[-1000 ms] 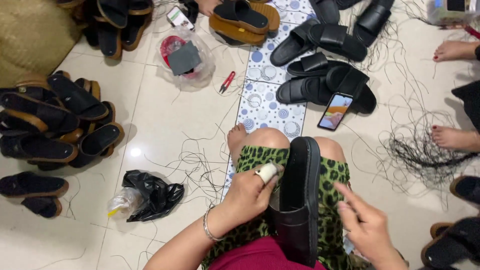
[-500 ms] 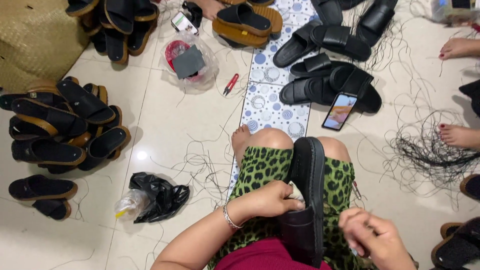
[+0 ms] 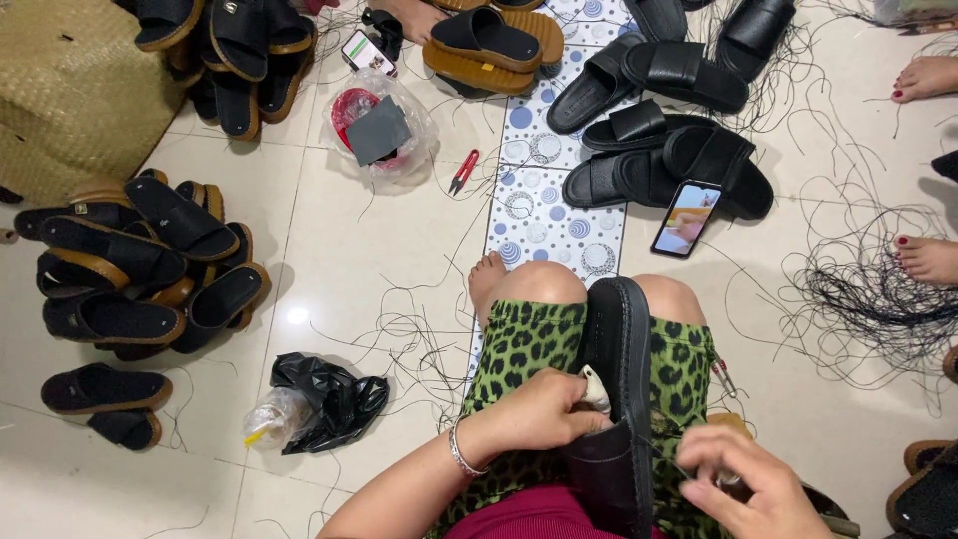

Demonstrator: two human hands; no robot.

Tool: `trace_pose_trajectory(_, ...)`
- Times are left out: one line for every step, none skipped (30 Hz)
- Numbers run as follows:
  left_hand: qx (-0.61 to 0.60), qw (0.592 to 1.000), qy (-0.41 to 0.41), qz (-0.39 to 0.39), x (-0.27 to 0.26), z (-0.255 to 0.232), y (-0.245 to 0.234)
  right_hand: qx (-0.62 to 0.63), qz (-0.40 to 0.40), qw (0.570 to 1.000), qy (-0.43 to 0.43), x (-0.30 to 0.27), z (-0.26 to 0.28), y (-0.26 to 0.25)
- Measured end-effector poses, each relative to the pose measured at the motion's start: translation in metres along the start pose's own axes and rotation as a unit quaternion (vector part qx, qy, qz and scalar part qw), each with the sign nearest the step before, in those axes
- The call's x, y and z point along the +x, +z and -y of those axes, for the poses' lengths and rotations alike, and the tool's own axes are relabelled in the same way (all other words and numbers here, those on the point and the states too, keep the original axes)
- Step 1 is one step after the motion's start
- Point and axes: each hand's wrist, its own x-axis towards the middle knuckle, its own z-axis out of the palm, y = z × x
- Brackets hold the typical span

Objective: Hand-stitching the sole of a sandal to its upper part using a needle and thread.

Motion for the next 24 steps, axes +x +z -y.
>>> trace_pose_trajectory(0.025, 0.999, 0.018, -0.016, -0.001, -0.001, 0.001, -0.071, 0.006, 0.997, -0.017, -0.001, 0.006, 0.000)
trace_pose_trajectory(0.024, 0.999, 0.019, -0.016, -0.002, -0.001, 0.003, -0.072, 0.006, 0.997, -0.016, -0.003, 0.005, -0.002)
trace_pose_trajectory(0.051, 0.997, 0.053, -0.032, -0.001, -0.001, 0.002, 0.013, 0.019, 0.999, -0.038, -0.001, 0.003, -0.005)
trace_pose_trajectory(0.078, 0.992, 0.087, -0.048, -0.001, -0.001, 0.002, 0.098, 0.032, 0.993, -0.060, 0.001, 0.003, -0.008)
trace_pose_trajectory(0.079, 0.992, 0.088, -0.052, 0.000, -0.001, 0.002, 0.096, 0.034, 0.993, -0.063, 0.001, -0.003, -0.011)
trace_pose_trajectory(0.113, 0.986, 0.111, -0.058, 0.001, -0.001, 0.002, 0.145, 0.051, 0.985, -0.085, 0.000, -0.008, -0.015)
trace_pose_trajectory(0.149, 0.978, 0.132, -0.062, 0.000, 0.000, 0.002, 0.196, 0.067, 0.973, -0.104, -0.001, -0.014, -0.015)
trace_pose_trajectory(0.150, 0.978, 0.131, -0.064, -0.002, -0.006, -0.003, 0.197, 0.069, 0.972, -0.105, -0.001, -0.007, -0.016)
trace_pose_trajectory(0.169, 0.975, 0.130, -0.068, -0.004, -0.013, -0.007, 0.152, -0.002, 0.986, -0.061, -0.002, 0.000, -0.015)
trace_pose_trajectory(0.189, 0.971, 0.130, -0.073, -0.006, -0.019, -0.012, 0.107, -0.073, 0.992, -0.014, -0.004, 0.007, -0.014)
trace_pose_trajectory(0.189, 0.971, 0.131, -0.072, -0.012, -0.025, -0.022, 0.107, -0.075, 0.991, -0.014, -0.003, 0.005, -0.020)
trace_pose_trajectory(0.132, 0.949, 0.194, -0.210, -0.018, -0.032, -0.033, 0.118, -0.103, 0.987, -0.044, -0.001, 0.003, -0.025)
trace_pose_trajectory(0.067, 0.904, 0.248, -0.341, -0.027, -0.038, -0.039, 0.128, -0.129, 0.981, -0.067, -0.007, 0.000, -0.030)
trace_pose_trajectory(0.063, 0.907, 0.243, -0.338, -0.045, -0.042, -0.038, 0.129, -0.128, 0.982, -0.060, -0.012, 0.004, -0.026)
trace_pose_trajectory(0.034, 0.860, 0.296, -0.414, -0.060, -0.046, -0.043, 0.150, -0.144, 0.976, -0.057, -0.009, 0.007, -0.024)
trace_pose_trajectory(0.004, 0.803, 0.346, -0.485, -0.075, -0.051, -0.048, 0.172, -0.159, 0.971, -0.054, -0.006, 0.012, -0.022)
trace_pose_trajectory(0.006, 0.801, 0.351, -0.485, -0.073, -0.056, -0.048, 0.171, -0.160, 0.970, -0.060, -0.006, 0.009, -0.020)
trace_pose_trajectory(0.006, 0.807, 0.347, -0.478, -0.071, -0.060, -0.048, 0.121, -0.135, 0.983, -0.018, -0.005, 0.006, -0.019)
trace_pose_trajectory(0.002, 0.816, 0.340, -0.468, -0.070, -0.065, -0.046, 0.071, -0.110, 0.991, 0.029, -0.009, 0.002, -0.016)
trace_pose_trajectory(0.001, 0.816, 0.341, -0.466, -0.059, -0.066, -0.044, 0.071, -0.112, 0.991, 0.030, -0.006, 0.014, -0.016)
trace_pose_trajectory(-0.016, 0.875, 0.273, -0.399, -0.049, -0.067, -0.038, 0.023, -0.070, 0.997, -0.011, -0.008, 0.026, -0.014)
trace_pose_trajectory(-0.033, 0.923, 0.202, -0.325, -0.038, -0.066, -0.033, -0.025, -0.026, 0.998, -0.051, -0.009, 0.036, -0.012)
trace_pose_trajectory(-0.040, 0.927, 0.197, -0.316, -0.032, -0.056, -0.027, -0.022, -0.029, 0.999, -0.039, -0.010, 0.046, -0.011)
trace_pose_trajectory(-0.011, 0.963, 0.117, -0.241, -0.025, -0.045, -0.020, -0.104, -0.025, 0.993, -0.044, -0.010, 0.054, -0.009)
